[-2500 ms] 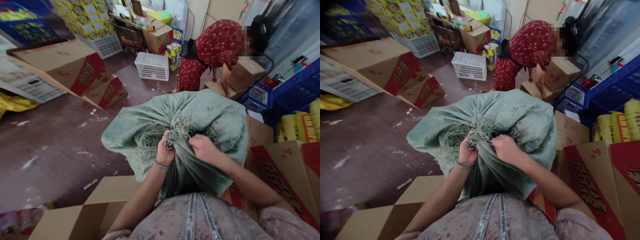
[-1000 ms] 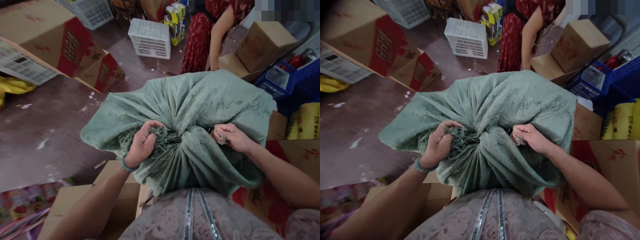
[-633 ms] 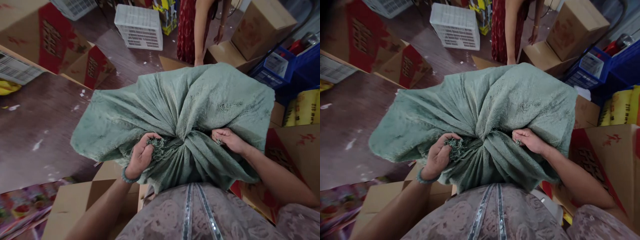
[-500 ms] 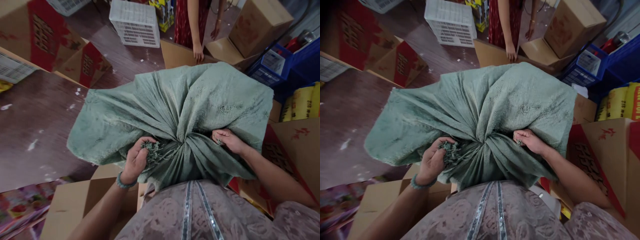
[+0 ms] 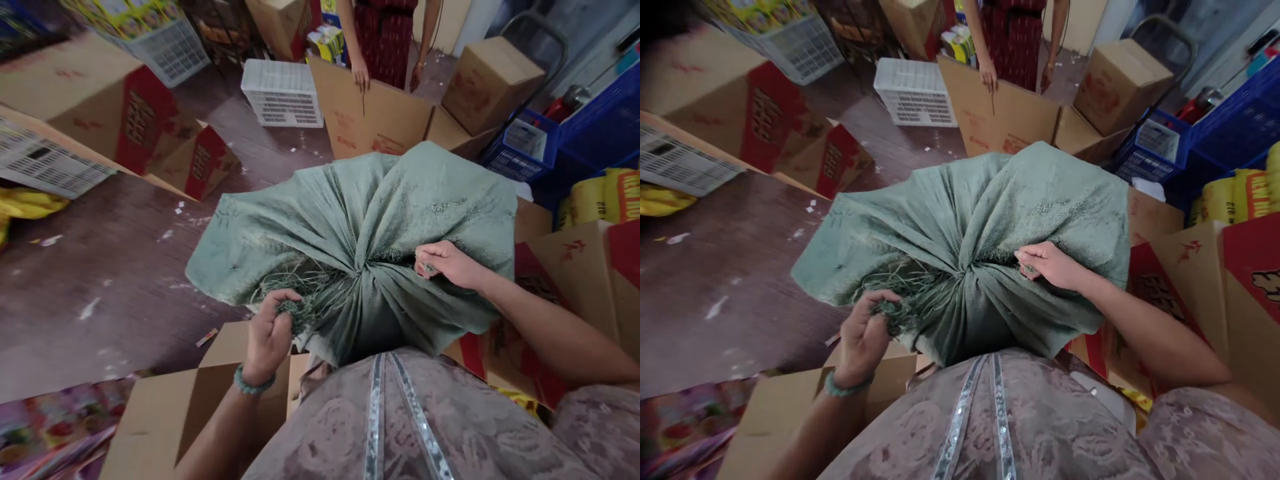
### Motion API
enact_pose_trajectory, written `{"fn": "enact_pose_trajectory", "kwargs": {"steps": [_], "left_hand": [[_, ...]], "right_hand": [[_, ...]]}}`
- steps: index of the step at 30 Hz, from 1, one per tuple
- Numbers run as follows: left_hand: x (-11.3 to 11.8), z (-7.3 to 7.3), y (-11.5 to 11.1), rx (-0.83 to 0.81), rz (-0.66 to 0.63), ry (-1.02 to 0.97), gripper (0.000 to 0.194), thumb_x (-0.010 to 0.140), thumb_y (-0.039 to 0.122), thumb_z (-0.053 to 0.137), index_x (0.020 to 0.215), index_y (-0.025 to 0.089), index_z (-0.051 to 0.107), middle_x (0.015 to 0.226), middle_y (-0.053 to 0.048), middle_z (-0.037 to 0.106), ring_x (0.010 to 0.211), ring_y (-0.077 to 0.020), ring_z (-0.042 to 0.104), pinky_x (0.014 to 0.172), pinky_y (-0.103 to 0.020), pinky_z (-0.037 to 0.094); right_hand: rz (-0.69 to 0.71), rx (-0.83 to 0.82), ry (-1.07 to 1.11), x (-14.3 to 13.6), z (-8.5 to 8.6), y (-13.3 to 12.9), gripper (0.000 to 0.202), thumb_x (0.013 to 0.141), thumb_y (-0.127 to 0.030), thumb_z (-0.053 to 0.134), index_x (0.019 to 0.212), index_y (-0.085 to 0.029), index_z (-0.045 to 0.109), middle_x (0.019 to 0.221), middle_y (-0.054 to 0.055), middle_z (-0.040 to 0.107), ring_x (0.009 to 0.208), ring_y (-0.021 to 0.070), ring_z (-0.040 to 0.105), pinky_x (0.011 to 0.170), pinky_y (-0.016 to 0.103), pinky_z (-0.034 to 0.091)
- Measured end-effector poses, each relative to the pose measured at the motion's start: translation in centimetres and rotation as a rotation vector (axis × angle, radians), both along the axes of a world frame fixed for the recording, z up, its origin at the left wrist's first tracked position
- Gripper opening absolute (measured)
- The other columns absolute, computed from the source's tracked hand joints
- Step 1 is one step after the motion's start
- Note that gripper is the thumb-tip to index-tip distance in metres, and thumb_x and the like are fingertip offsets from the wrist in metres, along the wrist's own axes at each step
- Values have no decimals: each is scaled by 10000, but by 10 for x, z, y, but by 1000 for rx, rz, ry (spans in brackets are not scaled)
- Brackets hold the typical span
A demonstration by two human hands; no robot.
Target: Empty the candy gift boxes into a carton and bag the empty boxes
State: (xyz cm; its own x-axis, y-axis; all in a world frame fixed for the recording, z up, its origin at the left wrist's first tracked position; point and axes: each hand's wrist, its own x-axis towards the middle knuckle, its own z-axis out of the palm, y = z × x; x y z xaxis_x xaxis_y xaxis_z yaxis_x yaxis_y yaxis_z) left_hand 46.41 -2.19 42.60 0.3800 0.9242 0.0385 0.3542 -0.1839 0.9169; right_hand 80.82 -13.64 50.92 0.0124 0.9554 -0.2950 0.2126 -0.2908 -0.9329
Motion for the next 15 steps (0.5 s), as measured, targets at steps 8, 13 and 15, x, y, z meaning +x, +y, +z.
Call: {"fn": "enact_pose_trajectory", "kwargs": {"steps": [8, 13, 15], "left_hand": [[-27, -68, -13, 22, 14, 25, 234, 786, 328, 441, 880, 214, 623, 588, 39, 536, 523, -179, 493, 547, -299, 428], [-43, -54, -16, -135, 83, -65, 234, 823, 336, 439, 900, 211, 622, 625, 33, 520, 533, -171, 422, 539, -295, 387], [-48, -24, -9, -125, 77, -102, 233, 825, 302, 453, 921, 205, 642, 744, -9, 615, 602, -181, 486, 570, -293, 415]], "right_hand": [[78, -86, -146, -6, -49, 40, 714, 819, -896, 580, 660, -213, 445, 620, -27, 453, 583, 106, 373, 568, 269, 351], [53, -31, -251, -27, -25, 34, 723, 857, -906, 503, 634, -223, 429, 577, -32, 439, 553, 105, 355, 571, 285, 321], [36, 30, -320, -44, 3, 25, 678, 942, -827, 464, 645, -218, 446, 600, -16, 474, 572, 114, 397, 594, 292, 337]]}}
